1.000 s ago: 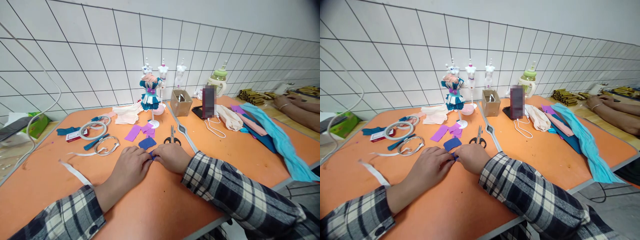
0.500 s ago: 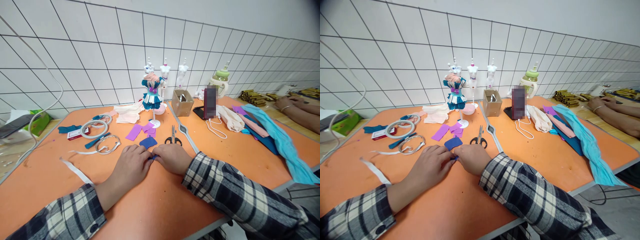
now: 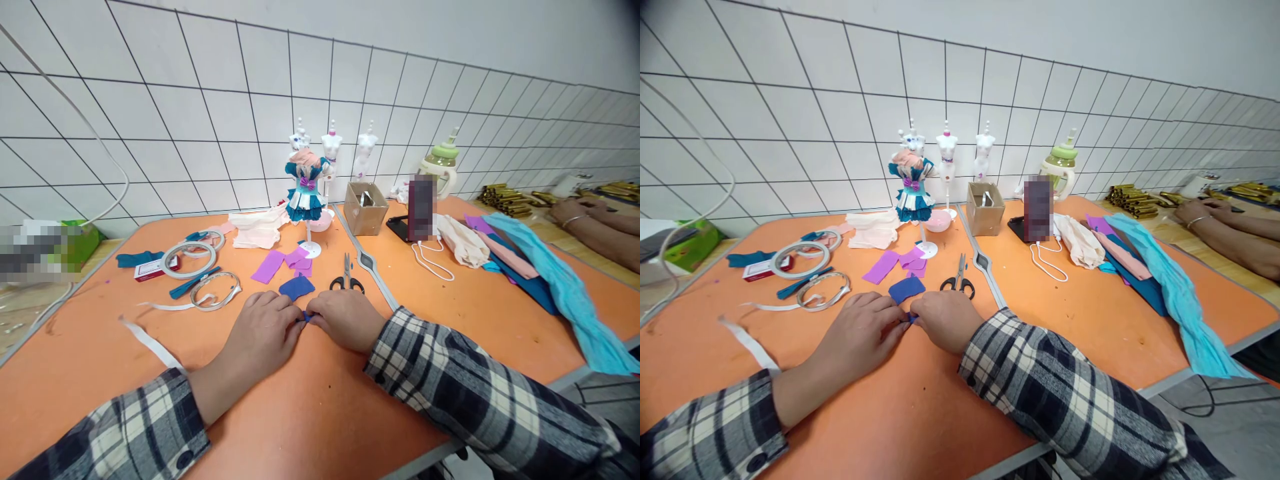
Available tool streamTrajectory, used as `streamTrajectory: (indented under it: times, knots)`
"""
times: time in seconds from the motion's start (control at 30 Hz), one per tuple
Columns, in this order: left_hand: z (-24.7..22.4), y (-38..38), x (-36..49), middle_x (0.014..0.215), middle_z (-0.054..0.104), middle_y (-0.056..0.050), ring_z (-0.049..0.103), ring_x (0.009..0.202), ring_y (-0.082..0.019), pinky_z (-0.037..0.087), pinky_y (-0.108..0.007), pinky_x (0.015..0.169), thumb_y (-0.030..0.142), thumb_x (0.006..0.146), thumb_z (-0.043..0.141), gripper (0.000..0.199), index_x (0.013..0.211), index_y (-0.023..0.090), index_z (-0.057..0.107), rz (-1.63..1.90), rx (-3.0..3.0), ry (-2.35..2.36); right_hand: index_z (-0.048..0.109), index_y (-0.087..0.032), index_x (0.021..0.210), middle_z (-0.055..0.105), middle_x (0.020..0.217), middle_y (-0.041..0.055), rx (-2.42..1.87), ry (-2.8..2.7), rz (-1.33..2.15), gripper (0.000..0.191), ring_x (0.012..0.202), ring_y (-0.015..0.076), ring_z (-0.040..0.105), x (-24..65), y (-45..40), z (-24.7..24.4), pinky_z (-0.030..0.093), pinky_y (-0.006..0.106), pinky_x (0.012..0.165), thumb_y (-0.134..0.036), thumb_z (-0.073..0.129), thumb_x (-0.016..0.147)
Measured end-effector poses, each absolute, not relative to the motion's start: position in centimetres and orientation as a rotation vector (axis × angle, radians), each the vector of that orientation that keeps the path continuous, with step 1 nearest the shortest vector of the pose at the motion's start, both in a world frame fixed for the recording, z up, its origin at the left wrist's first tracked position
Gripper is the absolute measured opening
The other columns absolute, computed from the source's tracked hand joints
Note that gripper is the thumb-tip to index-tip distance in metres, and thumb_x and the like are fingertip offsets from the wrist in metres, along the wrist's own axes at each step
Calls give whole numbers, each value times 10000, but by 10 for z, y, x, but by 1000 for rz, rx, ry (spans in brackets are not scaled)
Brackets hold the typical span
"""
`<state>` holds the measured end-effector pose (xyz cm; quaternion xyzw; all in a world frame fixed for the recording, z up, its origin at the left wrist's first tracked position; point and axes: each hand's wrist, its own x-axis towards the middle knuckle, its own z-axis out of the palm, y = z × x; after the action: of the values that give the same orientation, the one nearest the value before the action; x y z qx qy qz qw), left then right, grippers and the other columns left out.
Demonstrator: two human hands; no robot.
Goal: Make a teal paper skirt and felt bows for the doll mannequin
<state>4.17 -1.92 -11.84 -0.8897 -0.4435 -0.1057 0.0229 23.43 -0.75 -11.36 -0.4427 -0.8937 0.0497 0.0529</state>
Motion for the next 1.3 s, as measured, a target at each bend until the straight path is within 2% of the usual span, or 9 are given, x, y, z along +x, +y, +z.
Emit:
streamTrajectory:
  times: [0.17,0.3,0.63,0.8,0.93,1.07,1.13,1.23,1.3]
  knots:
    - [-119,-18,43,845,681,-40,585,877,-249,407,-407,801,269,907,546,150,931,227,688,-376,-2765,-1421,705,-226,908,685,889,31,-1305,-2740,186,229,849,180,619,235,-6,-113,372,262,648,-299,497,969]
    - [-118,-18,42,817,683,-36,589,867,-247,395,-418,814,260,907,543,167,887,235,707,-357,-2765,-1405,691,-218,965,690,922,33,-1330,-2703,216,201,865,182,618,234,-5,-116,386,263,667,-306,511,962]
    - [-117,-19,41,793,679,-36,576,851,-238,398,-420,819,223,911,520,202,833,224,707,-435,-2772,-1386,699,-223,918,665,913,30,-1303,-2679,182,208,838,170,609,233,-7,-118,368,261,644,-287,506,962]
    - [-118,-20,39,793,677,-41,577,842,-235,421,-405,797,232,915,507,206,849,230,702,-446,-2810,-1356,686,-229,976,675,894,32,-1311,-2722,158,215,812,178,615,232,-8,-115,358,261,612,-300,483,977]
    - [-118,-3,19,944,694,-66,606,905,-228,463,-374,815,258,952,449,234,996,214,674,-549,-2807,-1356,705,-214,933,668,876,39,-1256,-2761,125,232,827,174,608,236,-6,-116,352,260,623,-284,488,977]
    - [-118,22,-5,1199,680,-81,567,1153,-261,441,-408,932,181,949,413,322,1120,245,678,-477,-2784,-1209,717,-229,944,662,871,25,-1056,-2798,100,225,855,162,587,238,-2,-124,355,267,658,-291,504,982]
    - [-118,26,-8,1167,704,-73,579,1138,-255,432,-413,934,192,955,424,317,1125,254,684,-430,-2807,-1182,726,-247,914,667,922,19,-949,-2764,86,214,898,164,570,237,-2,-128,365,272,696,-314,531,972]
    - [-115,18,1,1002,732,-53,610,1026,-244,413,-424,911,227,953,462,263,1029,255,712,-342,-2818,-1155,727,-240,898,675,1048,16,-801,-2682,56,217,974,167,546,233,-3,-132,375,282,808,-315,537,971]
    - [-112,8,10,908,720,-50,610,962,-245,407,-425,884,258,942,493,227,932,235,719,-304,-2787,-1166,713,-215,912,692,1012,16,-760,-2665,55,233,944,160,548,231,-4,-132,371,285,853,-288,505,986]
